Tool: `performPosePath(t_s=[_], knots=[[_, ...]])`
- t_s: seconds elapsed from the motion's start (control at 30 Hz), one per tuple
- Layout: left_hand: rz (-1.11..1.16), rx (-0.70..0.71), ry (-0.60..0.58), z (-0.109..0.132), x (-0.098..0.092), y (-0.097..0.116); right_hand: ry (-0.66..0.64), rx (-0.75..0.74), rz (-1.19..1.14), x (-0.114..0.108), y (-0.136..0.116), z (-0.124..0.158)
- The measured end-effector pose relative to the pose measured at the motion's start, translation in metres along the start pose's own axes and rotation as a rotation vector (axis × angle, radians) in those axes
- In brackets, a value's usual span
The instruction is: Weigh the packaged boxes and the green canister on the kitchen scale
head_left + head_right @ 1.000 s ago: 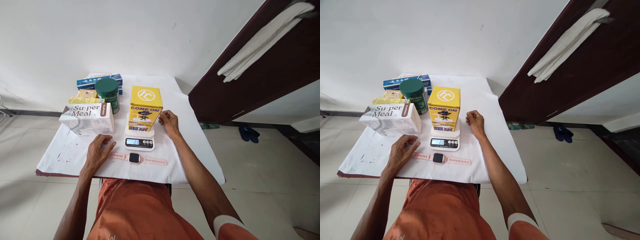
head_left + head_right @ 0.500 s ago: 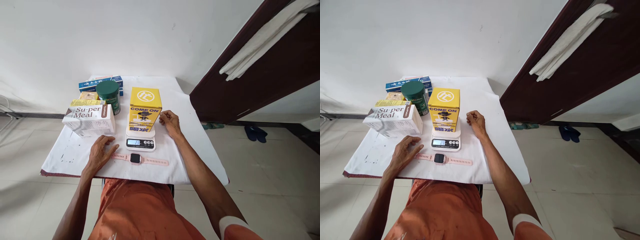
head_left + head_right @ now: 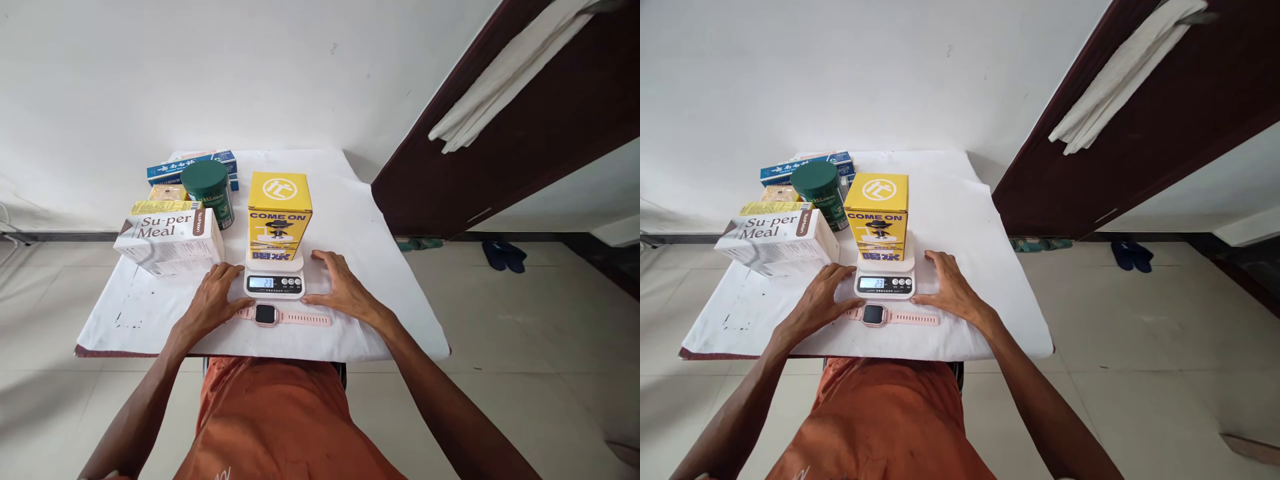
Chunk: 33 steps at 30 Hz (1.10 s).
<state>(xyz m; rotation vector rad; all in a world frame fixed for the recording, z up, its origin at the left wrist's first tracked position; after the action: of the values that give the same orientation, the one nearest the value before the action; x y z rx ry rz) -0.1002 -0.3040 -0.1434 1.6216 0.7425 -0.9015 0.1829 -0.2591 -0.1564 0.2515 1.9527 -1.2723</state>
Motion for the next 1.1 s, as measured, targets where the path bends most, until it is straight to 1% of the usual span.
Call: performPosePath(t_s=[0.13,0.3,0.4,0.6,0.67,0.77,0.93,1.0,1.03,1.1], knots=[[-0.018,0.004,0.014,-0.001,0.001,-0.001,0.035,-0.036,0.085,0.008,-0.002,-0.001],[0.001,0.001,0.045,-0.004,0.002,-0.001,0.062,-0.058,0.120,0.010,0.001,0.001],[-0.001,-0.002,0.070,-0.007,0.004,0.001,0.088,-0.050,0.139,0.012,0.003,0.001],[-0.039,-0.053,0.133,-0.009,0.008,0.001,0.138,-0.027,0.173,0.014,0.003,-0.001],[-0.022,-0.040,0.138,-0.007,0.008,0.000,0.131,-0.041,0.187,0.014,0.002,0.002],[-0.011,0.004,0.133,0.000,0.008,-0.001,0.094,-0.106,0.222,0.016,-0.002,0.010],[-0.075,0.047,0.137,0.015,0.012,0.000,0.049,-0.192,0.338,0.025,-0.009,0.028],[-0.049,0.050,0.133,0.018,0.012,0.000,0.035,-0.200,0.327,0.021,-0.011,0.028],[-0.029,0.048,0.128,0.018,0.011,0.000,0.030,-0.193,0.298,0.015,-0.012,0.026],[0.006,0.037,0.119,0.016,0.009,0.000,0.064,-0.149,0.217,-0.005,-0.014,0.013]])
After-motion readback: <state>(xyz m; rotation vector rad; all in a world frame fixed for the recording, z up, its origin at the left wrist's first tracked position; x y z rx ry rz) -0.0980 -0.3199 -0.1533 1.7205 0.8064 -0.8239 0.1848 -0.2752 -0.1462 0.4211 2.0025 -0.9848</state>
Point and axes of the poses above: each hand's wrist, its own z-axis away from the middle knuckle, its own x-axis out of the palm, y = z × x, the point moved 6 cm from there along -z, towards the middle knuckle, and after that the axes turned 8 degrees about -x, right-handed, at the moved point
